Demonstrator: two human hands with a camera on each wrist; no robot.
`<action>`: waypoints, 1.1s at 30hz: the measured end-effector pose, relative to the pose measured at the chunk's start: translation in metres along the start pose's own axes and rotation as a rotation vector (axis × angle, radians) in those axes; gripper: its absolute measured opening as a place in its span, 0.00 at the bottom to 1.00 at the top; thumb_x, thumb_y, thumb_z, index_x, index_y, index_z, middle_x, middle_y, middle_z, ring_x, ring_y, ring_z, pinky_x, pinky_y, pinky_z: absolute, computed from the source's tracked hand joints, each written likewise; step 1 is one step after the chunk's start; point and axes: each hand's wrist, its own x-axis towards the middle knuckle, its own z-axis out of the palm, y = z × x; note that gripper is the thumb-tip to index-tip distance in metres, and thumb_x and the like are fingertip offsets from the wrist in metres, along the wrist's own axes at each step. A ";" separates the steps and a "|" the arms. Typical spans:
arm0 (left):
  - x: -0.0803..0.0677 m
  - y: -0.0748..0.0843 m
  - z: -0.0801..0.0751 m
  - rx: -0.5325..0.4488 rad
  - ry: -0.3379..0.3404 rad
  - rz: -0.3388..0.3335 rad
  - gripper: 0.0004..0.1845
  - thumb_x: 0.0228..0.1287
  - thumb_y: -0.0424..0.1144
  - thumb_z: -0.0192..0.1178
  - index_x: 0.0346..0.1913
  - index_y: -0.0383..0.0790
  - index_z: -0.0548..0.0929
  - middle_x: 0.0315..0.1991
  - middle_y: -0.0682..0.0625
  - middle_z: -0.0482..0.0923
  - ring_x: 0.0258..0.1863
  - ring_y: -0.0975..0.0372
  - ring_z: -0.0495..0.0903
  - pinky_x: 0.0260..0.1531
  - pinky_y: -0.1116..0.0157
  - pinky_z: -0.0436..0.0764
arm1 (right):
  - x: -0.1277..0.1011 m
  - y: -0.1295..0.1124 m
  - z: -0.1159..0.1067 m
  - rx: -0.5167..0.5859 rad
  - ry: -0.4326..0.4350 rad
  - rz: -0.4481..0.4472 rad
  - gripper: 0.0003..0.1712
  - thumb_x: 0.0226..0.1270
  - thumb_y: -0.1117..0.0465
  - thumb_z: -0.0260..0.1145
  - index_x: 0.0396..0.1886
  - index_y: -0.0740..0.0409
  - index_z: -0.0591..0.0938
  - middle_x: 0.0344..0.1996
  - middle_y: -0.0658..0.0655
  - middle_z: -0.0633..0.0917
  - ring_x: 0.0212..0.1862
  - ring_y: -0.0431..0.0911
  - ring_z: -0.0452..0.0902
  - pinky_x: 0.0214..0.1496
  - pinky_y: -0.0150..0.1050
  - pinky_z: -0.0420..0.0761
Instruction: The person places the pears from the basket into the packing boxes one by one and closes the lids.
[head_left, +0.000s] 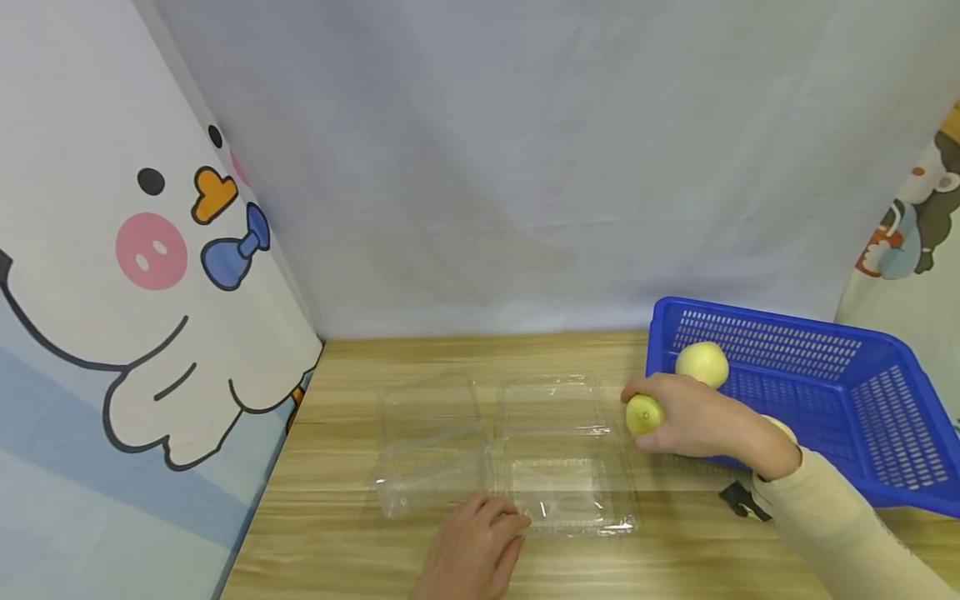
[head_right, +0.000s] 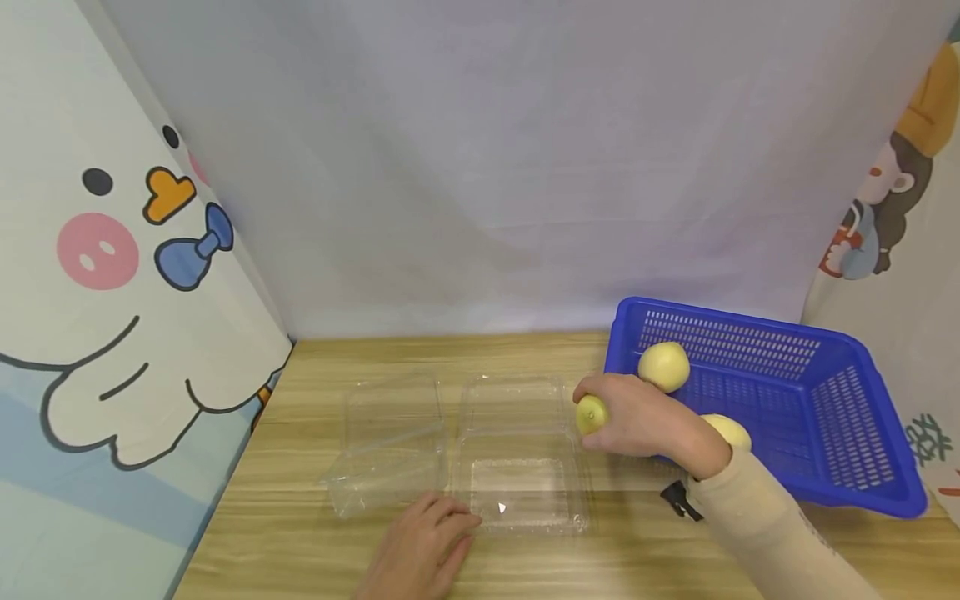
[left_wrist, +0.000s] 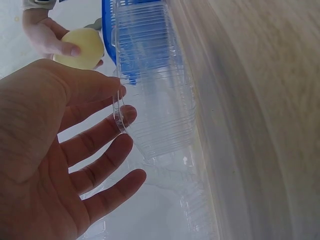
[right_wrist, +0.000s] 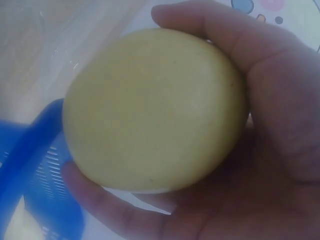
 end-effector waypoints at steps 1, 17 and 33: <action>0.000 0.000 0.000 0.000 0.000 0.000 0.07 0.60 0.39 0.76 0.41 0.50 0.93 0.41 0.57 0.88 0.42 0.64 0.83 0.44 0.66 0.85 | 0.000 -0.001 0.000 0.000 0.000 -0.002 0.30 0.53 0.55 0.79 0.57 0.57 0.85 0.45 0.53 0.87 0.40 0.43 0.78 0.40 0.39 0.79; 0.000 0.001 -0.001 -0.013 -0.016 -0.012 0.07 0.61 0.38 0.75 0.42 0.49 0.93 0.42 0.56 0.88 0.43 0.63 0.83 0.45 0.66 0.85 | -0.002 -0.006 0.012 0.027 0.015 -0.009 0.32 0.50 0.54 0.79 0.58 0.58 0.85 0.42 0.50 0.87 0.36 0.40 0.76 0.35 0.36 0.77; -0.001 0.000 -0.002 -0.019 -0.014 -0.020 0.08 0.61 0.38 0.75 0.43 0.49 0.93 0.42 0.57 0.88 0.43 0.63 0.84 0.44 0.66 0.86 | 0.000 -0.011 0.027 0.049 -0.025 -0.036 0.30 0.50 0.55 0.81 0.54 0.55 0.86 0.42 0.48 0.86 0.38 0.40 0.76 0.37 0.35 0.77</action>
